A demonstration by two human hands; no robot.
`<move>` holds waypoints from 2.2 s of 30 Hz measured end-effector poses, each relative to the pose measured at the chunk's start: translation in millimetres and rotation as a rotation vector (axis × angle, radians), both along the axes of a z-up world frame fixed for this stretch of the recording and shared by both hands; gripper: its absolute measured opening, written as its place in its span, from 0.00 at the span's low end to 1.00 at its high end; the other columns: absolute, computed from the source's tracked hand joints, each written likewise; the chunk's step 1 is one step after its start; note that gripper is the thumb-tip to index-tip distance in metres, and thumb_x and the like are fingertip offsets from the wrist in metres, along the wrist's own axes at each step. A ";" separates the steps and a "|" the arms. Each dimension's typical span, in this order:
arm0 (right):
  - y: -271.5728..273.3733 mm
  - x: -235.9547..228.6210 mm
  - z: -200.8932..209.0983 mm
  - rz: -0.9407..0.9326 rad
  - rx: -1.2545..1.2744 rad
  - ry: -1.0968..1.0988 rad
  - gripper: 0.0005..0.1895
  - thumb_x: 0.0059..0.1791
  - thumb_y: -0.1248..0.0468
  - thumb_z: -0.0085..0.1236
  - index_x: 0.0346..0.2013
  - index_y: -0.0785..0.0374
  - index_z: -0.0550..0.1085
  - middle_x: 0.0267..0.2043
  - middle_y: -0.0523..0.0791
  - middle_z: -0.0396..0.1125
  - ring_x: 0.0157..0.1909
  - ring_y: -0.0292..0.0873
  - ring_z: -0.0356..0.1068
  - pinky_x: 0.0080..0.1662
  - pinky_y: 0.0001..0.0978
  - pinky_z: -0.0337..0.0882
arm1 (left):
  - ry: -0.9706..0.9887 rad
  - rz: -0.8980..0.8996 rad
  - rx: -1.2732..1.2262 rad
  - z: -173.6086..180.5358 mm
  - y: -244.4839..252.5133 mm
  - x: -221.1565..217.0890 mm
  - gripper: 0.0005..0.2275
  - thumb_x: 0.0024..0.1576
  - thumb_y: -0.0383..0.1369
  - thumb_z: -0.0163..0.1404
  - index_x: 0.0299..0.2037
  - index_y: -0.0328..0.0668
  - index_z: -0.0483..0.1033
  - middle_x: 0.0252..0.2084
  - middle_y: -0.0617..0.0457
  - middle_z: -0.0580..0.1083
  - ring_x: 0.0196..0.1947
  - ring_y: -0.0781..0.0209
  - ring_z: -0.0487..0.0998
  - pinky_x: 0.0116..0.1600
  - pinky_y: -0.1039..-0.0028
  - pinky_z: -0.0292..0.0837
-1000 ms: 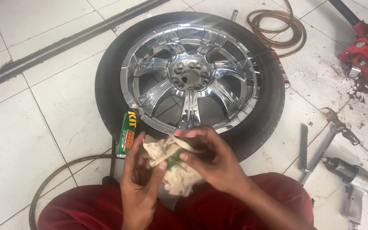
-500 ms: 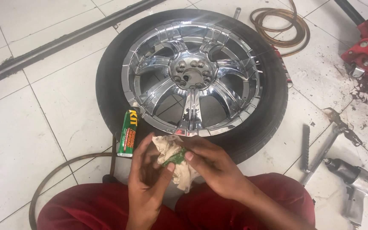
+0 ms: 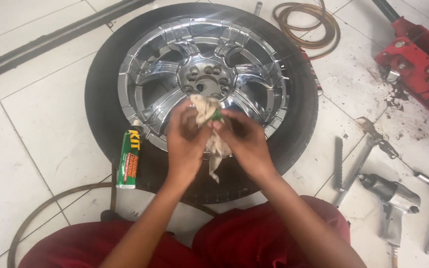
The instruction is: Polishing a chrome wheel rim using rubbing compound and a cloth.
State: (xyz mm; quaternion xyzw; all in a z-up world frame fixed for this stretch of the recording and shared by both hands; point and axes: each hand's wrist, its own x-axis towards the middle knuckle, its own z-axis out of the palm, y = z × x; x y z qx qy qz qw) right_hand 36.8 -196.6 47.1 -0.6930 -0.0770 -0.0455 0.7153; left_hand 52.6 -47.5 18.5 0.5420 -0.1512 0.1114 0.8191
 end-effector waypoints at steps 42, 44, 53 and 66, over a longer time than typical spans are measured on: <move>-14.0 14.0 -20.4 -0.129 -0.117 -0.086 0.11 0.49 0.71 0.63 0.45 0.68 0.75 0.41 0.46 0.76 0.44 0.35 0.75 0.44 0.26 0.76 | -0.222 0.110 0.718 12.2 4.0 15.4 0.17 0.56 0.25 0.55 0.55 0.35 0.74 0.48 0.44 0.74 0.44 0.53 0.79 0.45 0.70 0.76; -17.1 16.1 -24.3 -0.103 -0.082 -0.068 0.11 0.49 0.71 0.63 0.46 0.67 0.75 0.42 0.45 0.76 0.45 0.35 0.75 0.45 0.26 0.76 | -0.232 0.123 0.714 9.0 4.0 17.6 0.15 0.56 0.24 0.55 0.54 0.35 0.75 0.47 0.45 0.74 0.43 0.53 0.79 0.44 0.70 0.76; -6.5 13.7 -14.4 -0.055 -0.001 -0.023 0.13 0.49 0.72 0.60 0.49 0.67 0.73 0.45 0.44 0.75 0.48 0.34 0.74 0.48 0.26 0.75 | -0.254 0.115 0.606 11.2 13.5 13.8 0.09 0.58 0.22 0.55 0.47 0.34 0.74 0.45 0.46 0.75 0.41 0.56 0.79 0.43 0.71 0.75; -3.9 9.7 -5.2 -0.007 -0.157 0.006 0.19 0.50 0.64 0.61 0.56 0.66 0.74 0.47 0.44 0.75 0.48 0.33 0.72 0.49 0.26 0.74 | 0.032 -0.161 0.102 -11.8 20.9 23.2 0.07 0.62 0.23 0.52 0.49 0.28 0.74 0.41 0.50 0.74 0.42 0.66 0.76 0.44 0.75 0.73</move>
